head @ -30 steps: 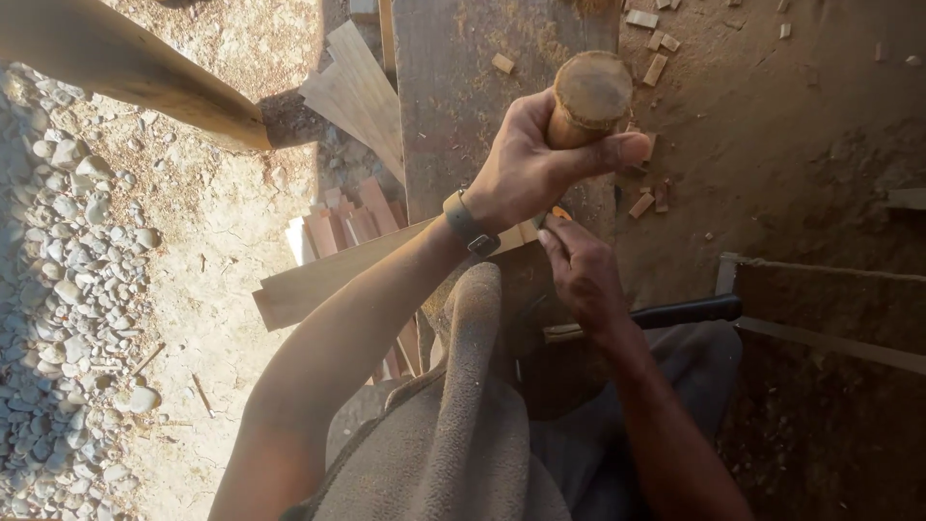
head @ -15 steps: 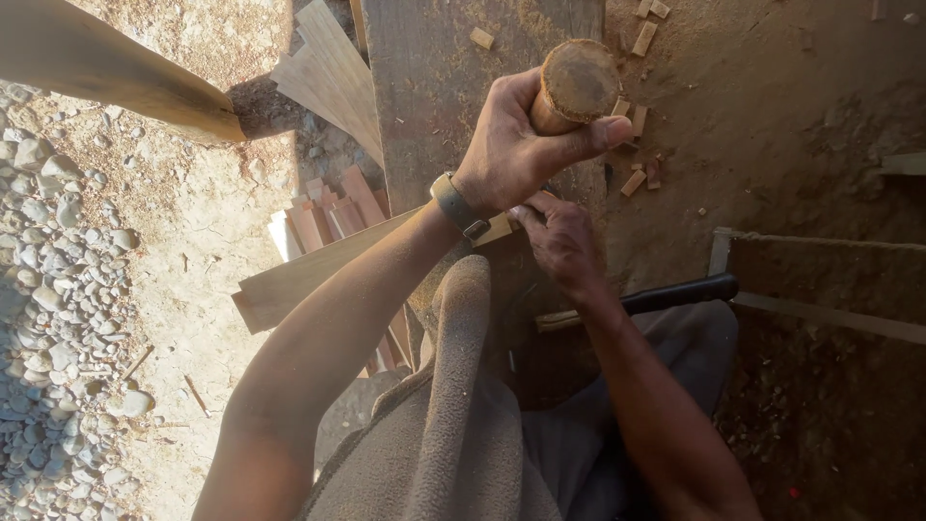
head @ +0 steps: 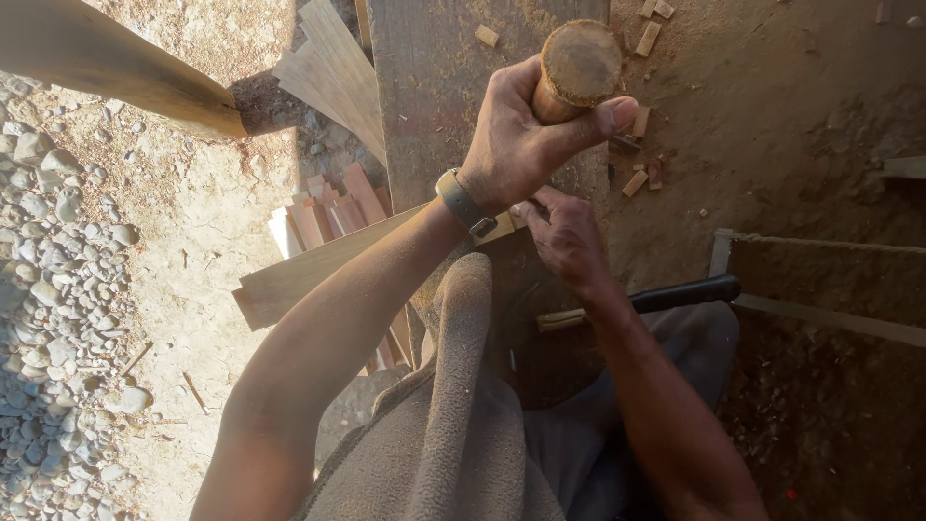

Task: Using a hammer and a wooden block to shape and join wooden planks.

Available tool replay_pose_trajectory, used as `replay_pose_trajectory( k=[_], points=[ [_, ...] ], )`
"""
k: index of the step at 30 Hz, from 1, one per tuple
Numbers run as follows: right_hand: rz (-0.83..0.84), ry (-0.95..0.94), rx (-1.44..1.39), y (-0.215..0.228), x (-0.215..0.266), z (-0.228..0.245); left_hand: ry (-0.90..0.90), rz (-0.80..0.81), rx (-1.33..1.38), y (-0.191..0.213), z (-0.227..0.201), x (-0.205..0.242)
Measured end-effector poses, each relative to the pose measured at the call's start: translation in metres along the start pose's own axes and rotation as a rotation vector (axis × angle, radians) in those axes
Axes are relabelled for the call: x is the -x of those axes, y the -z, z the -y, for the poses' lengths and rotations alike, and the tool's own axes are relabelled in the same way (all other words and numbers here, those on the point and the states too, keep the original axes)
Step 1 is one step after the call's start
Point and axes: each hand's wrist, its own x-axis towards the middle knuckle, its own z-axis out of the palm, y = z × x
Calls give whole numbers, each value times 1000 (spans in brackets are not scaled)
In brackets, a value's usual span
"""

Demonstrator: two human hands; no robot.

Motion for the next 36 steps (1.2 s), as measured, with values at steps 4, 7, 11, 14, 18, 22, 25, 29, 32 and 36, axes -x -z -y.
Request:
replay_pose_trajectory(
  k=[4, 7, 11, 14, 18, 22, 25, 29, 32, 36],
  points=[
    [62, -12, 50, -3, -4, -9, 31, 21, 33, 1, 5, 3],
    [76, -33, 73, -1, -3, -5, 40, 39, 44, 2, 8, 3],
    [73, -56, 40, 3, -3, 6, 15, 44, 13, 2, 10, 2],
    [99, -95, 5, 1, -8, -1, 27, 49, 39, 3, 11, 2],
    [89, -71, -11, -2, -10, -8, 28, 45, -27, 4, 13, 1],
    [52, -24, -16, -5, -10, -10, 19, 53, -17, 5, 14, 1],
    [55, -12, -17, -4, -10, -10, 23, 59, -13, 6, 13, 2],
    [52, 22, -16, -4, -10, -7, 11, 57, -38, 7, 14, 1],
    [50, 30, -41, -4, -10, -8, 0, 58, -27, 7, 14, 0],
    [57, 2, -32, -2, -9, -3, 13, 51, -36, 8, 12, 1]
  ],
)
